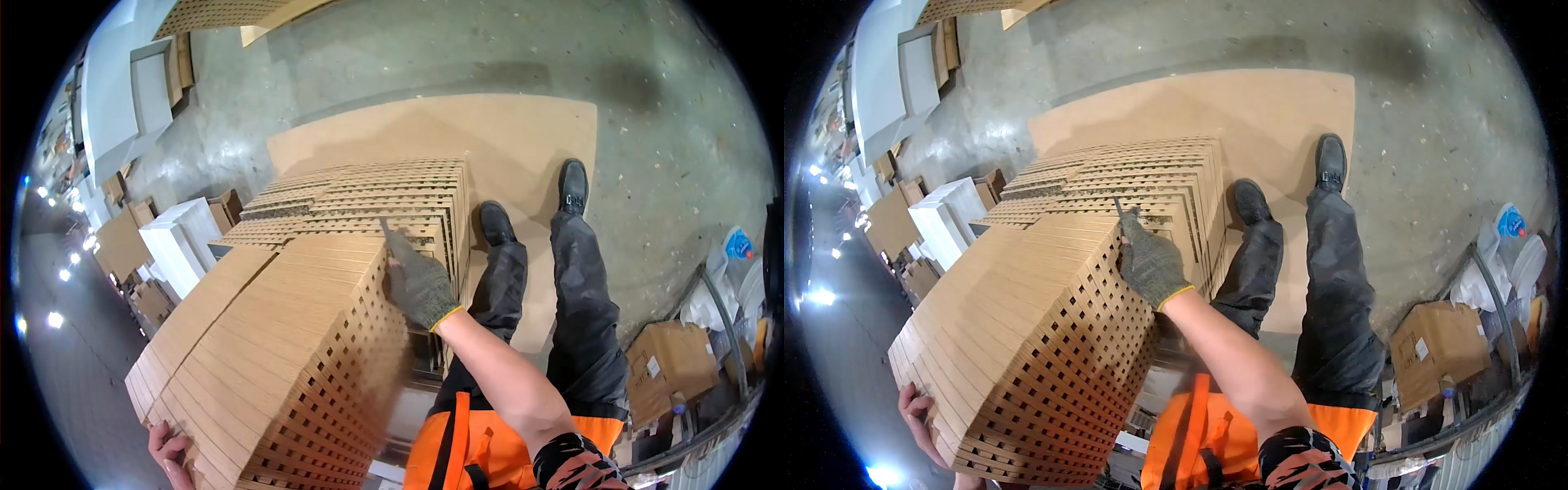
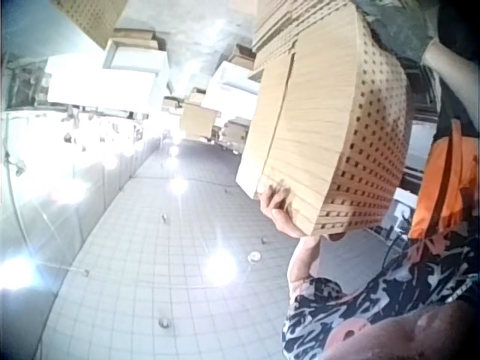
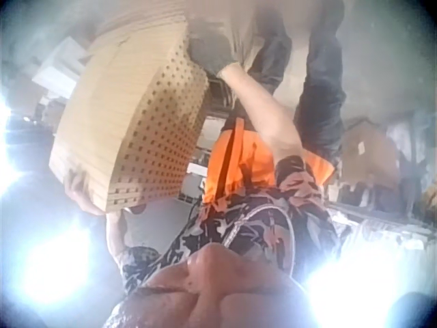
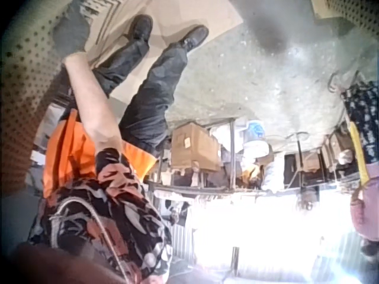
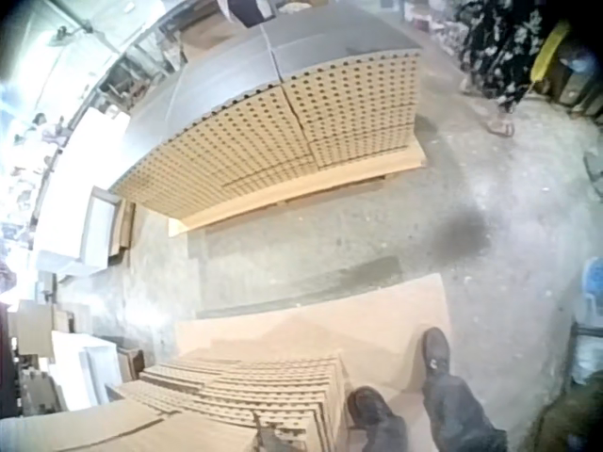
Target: The person scrapes the edges and surfaces of perforated wooden blocks using a handheld blade while holding the blocks in place by hand.
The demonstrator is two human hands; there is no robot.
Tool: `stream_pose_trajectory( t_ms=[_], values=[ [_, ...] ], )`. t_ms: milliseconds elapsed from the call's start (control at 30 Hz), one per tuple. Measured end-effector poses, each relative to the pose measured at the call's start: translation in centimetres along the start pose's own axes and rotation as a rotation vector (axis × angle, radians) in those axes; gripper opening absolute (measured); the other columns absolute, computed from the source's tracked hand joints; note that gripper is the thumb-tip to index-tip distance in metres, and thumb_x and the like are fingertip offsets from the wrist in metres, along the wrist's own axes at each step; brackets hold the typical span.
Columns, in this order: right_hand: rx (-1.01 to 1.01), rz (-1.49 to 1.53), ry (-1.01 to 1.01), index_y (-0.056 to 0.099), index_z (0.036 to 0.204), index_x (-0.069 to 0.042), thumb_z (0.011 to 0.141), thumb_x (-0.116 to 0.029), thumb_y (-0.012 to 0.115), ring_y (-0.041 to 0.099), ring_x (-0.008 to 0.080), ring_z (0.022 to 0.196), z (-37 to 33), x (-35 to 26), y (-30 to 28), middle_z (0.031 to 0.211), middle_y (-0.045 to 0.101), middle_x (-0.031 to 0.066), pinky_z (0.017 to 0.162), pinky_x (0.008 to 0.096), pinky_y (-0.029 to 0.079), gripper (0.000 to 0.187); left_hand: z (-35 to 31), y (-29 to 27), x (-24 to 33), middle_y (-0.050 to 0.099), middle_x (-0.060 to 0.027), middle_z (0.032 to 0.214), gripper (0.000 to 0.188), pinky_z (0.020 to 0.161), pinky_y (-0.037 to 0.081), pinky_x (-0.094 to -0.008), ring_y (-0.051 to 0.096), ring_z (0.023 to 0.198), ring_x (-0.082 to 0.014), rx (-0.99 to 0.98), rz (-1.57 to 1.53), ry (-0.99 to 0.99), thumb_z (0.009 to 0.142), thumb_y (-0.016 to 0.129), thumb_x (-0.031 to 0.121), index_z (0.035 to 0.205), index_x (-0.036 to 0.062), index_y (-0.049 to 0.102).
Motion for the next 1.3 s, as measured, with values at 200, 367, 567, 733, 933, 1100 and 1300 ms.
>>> stream_pose_trajectory(
  t_ms=[200,367,567,733,933,1100,1300],
  values=[
    [-0.184,0.1,-0.375,0.046,0.137,0.005,0.103,-0.026,0.053,0.056,0.0162,0.05,-4.3,-7.1,-2.5,0.068,0.06,0.0062,0.041,0.0335,0.046,0.046,0.0,2.7,3.7,0.046,-0.0185,0.143,0.041,0.124,0.018,-0.0444,0.038,0.142,-0.0277,0.012,0.101,0.014,0.114,0.028,0.034,0.104,0.0018,0.052],
    [0.109,0.182,0.015,0.045,0.145,-0.004,0.108,-0.025,0.042,0.056,0.0186,0.051,-1.2,1.3,0.4,0.066,0.059,0.0064,0.045,0.0378,0.045,0.043,0.7,3.4,5.3,0.046,-0.02,0.144,0.041,0.124,0.02,-0.0452,0.039,0.142,-0.0291,0.012,0.119,0.023,0.114,0.028,0.032,0.105,0.0006,0.053],
    [-0.124,-0.331,-0.389,0.041,0.144,-0.006,0.106,-0.02,0.047,0.045,0.009,0.045,-3.0,-3.7,-0.7,0.061,0.048,-0.0014,0.035,0.0241,0.037,0.041,0.4,3.3,5.8,0.046,-0.0216,0.144,0.042,0.123,0.022,-0.0461,0.039,0.142,-0.0307,-0.013,0.176,0.033,0.114,0.028,0.031,0.106,-0.0007,0.053],
    [-0.238,0.337,-0.379,0.061,0.116,0.003,0.103,-0.03,0.055,0.063,0.0138,0.068,-4.2,-10.5,-4.1,0.08,0.063,0.0123,0.047,0.0269,0.05,0.035,0.3,3.2,5.9,0.046,-0.0231,0.144,0.041,0.122,0.025,-0.0474,0.04,0.141,-0.0325,-0.077,0.217,0.144,0.114,0.028,0.03,0.104,-0.0014,0.054],
    [-0.628,-0.294,-0.522,0.037,0.149,0.007,0.114,-0.027,0.035,0.067,0.0157,0.066,-5.7,-12.0,-2.5,0.082,0.066,0.0058,0.053,0.0232,0.057,0.049,0.0,3.8,5.6,0.049,-0.0211,0.14,0.05,0.121,0.022,-0.047,0.04,0.139,-0.0303,0.087,0.014,-0.084,0.113,0.024,0.034,0.097,-0.0025,0.055],
    [-0.597,0.12,-0.218,0.039,0.147,0.007,0.112,-0.03,0.037,0.068,0.0185,0.085,-6.3,-13.4,-3.0,0.105,0.066,0.0146,0.066,0.0304,0.06,0.052,0.3,4.4,6.3,0.051,-0.0198,0.138,0.049,0.12,0.024,-0.0452,0.043,0.135,-0.0294,0.056,0.107,0.056,0.113,0.024,0.032,0.095,-0.0021,0.055],
    [-0.51,0.108,-0.502,0.048,0.14,0.007,0.108,-0.032,0.044,0.066,0.0253,0.094,-9.0,-17.2,-3.8,0.115,0.064,0.0174,0.074,0.042,0.06,0.051,0.9,4.7,6.3,0.053,-0.0227,0.134,0.049,0.118,0.027,-0.0457,0.045,0.132,-0.0301,-0.011,0.201,0.211,0.113,0.023,0.029,0.095,-0.0044,0.055]
  ],
)
Point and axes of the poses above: each hand's wrist, its own z-axis towards the middle knuckle, its own y-axis out of the palm, x = y × z, the point moved 2 cm from there along z, towards the middle knuckle
